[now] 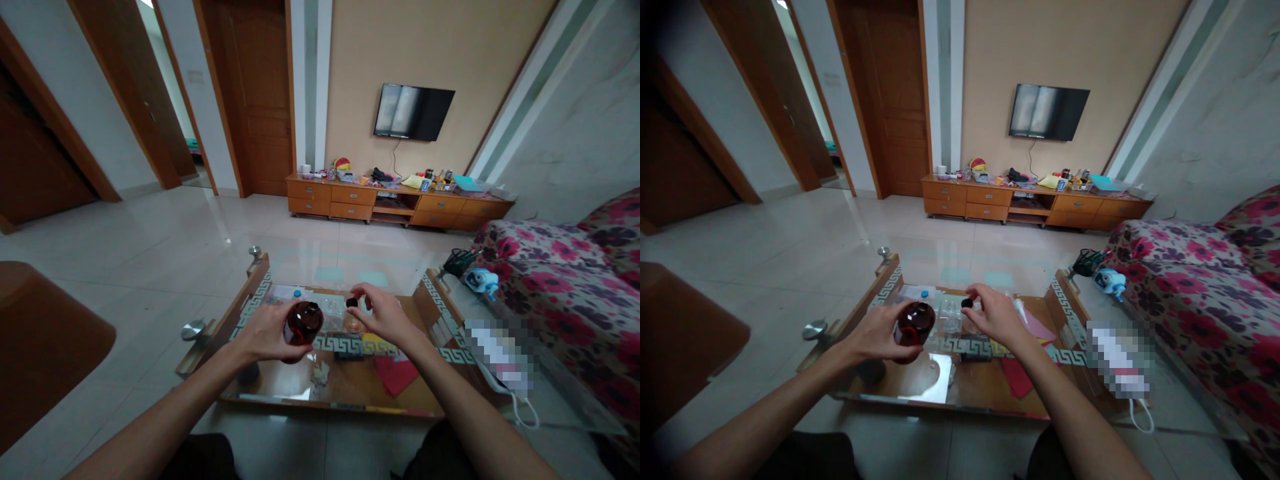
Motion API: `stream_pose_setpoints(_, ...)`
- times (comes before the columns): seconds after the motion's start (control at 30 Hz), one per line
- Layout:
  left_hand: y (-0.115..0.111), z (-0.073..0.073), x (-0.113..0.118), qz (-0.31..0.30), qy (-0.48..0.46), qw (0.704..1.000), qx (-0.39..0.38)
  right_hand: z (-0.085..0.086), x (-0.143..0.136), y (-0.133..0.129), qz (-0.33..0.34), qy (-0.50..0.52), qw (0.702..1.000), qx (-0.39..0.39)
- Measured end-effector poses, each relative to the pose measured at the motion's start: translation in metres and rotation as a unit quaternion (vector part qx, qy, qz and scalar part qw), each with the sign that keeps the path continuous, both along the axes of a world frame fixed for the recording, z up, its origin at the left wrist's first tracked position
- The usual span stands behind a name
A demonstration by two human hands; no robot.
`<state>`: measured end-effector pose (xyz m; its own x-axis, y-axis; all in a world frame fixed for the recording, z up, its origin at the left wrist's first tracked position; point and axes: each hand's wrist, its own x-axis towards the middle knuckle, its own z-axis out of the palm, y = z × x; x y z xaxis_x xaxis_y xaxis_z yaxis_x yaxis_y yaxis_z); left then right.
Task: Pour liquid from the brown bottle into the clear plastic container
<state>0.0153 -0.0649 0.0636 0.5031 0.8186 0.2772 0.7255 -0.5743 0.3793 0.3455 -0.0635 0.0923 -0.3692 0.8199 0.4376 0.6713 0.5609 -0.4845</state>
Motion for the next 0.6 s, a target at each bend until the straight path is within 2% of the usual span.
stream_pose_setpoints(0.2,0.028,0.001,-0.046,0.09,-0.012,0.995,0.037,-0.036,0.032,0.03,-0.03,-0.056,0.995,-0.075)
stream_pose_setpoints(0.37,0.045,-0.009,-0.073,0.175,-0.006,0.984,0.044,-0.045,0.036,0.037,-0.019,-0.086,0.99,-0.106)
stream_pose_setpoints(0.5,0.051,-0.014,-0.082,0.172,-0.019,0.985,0.025,-0.053,0.034,0.041,0.019,-0.104,0.984,-0.141)
stream_pose_setpoints(0.6,0.053,-0.017,-0.085,0.16,-0.033,0.986,0.019,-0.065,0.035,0.046,0.021,-0.137,0.974,-0.181)
